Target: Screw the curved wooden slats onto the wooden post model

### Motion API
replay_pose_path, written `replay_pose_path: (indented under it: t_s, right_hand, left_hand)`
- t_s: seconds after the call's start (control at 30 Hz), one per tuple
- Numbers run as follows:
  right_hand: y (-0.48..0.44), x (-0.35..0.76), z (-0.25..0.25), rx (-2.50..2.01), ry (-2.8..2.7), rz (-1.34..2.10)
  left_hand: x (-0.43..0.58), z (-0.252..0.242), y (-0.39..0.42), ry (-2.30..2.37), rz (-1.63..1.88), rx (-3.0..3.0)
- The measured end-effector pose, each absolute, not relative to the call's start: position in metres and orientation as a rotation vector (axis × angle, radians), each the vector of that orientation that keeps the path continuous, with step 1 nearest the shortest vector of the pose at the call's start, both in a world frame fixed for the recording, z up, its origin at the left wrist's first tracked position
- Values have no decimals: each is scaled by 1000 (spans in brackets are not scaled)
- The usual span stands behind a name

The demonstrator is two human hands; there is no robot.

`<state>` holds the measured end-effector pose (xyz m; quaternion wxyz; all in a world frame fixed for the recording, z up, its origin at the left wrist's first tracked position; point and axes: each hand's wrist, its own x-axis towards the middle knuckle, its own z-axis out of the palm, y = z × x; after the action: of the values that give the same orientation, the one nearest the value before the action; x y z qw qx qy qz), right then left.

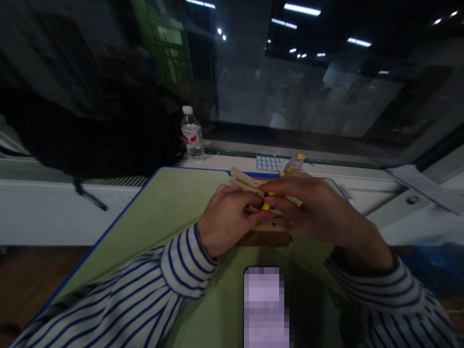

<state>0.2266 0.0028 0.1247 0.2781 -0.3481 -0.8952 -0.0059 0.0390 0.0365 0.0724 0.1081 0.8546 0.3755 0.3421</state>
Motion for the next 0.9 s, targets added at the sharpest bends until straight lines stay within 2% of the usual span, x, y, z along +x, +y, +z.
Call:
replay_pose_path:
  t_s: [0.3,0.9]
  right_hand:
    - [4,221,123,-971,-2383,-225]
    - [-3,210,124,-1197,-2375,-320]
  left_hand:
    - [33,73,44,881,927,2548]
    - [29,79,47,674,797,2538]
